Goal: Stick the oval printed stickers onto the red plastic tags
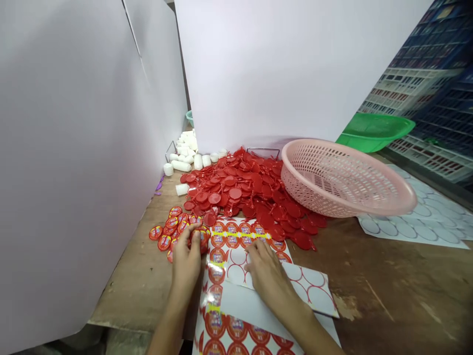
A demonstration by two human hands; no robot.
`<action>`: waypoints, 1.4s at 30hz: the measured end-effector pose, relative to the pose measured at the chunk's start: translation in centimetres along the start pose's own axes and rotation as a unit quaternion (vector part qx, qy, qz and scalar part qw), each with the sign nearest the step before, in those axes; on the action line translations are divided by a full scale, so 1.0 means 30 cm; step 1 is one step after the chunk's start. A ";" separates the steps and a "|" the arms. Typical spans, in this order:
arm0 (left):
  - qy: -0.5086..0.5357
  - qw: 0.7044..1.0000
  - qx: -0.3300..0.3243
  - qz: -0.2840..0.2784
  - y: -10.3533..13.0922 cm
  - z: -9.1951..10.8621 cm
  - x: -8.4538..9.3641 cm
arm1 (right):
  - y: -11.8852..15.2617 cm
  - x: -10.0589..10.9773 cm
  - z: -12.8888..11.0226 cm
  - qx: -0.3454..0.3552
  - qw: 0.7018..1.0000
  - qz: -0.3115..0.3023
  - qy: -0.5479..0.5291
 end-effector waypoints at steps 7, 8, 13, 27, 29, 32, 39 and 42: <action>-0.139 0.952 -0.212 -0.173 0.119 0.111 -0.037 | -0.115 0.173 -0.039 -0.071 0.983 -0.002 -0.169; -0.121 0.937 -0.237 -0.227 0.172 0.129 -0.062 | -0.129 0.209 -0.043 -0.083 0.969 0.005 -0.231; -0.078 0.882 -0.227 -0.406 0.277 0.174 -0.111 | -0.124 0.302 -0.067 -0.194 0.847 -0.117 -0.481; 0.099 0.930 0.282 -0.215 0.204 0.024 0.016 | -0.020 0.301 0.110 -0.082 0.994 -0.068 -0.028; -0.074 0.963 0.163 -0.200 0.170 0.025 0.037 | -0.024 0.262 0.139 -0.074 0.986 -0.145 -0.047; -0.260 0.945 -0.116 -0.163 0.144 0.086 0.019 | -0.021 0.211 0.168 -0.078 0.979 -0.183 -0.032; -0.286 0.806 -0.237 -0.460 0.192 0.079 -0.215 | -0.020 0.168 0.168 -0.028 0.994 -0.104 -0.008; -0.297 0.804 -0.229 -0.461 0.194 0.043 -0.242 | -0.061 0.193 0.186 -0.024 0.995 0.076 0.052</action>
Point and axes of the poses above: each hand's wrist, its own y-axis away from the middle knuckle, its own x-axis out of the back of the hand, z = x × y, the point moved 3 cm from there along -y, towards the middle knuckle, and after that the axes turned 13 degrees about -x, right-handed, at the moved point
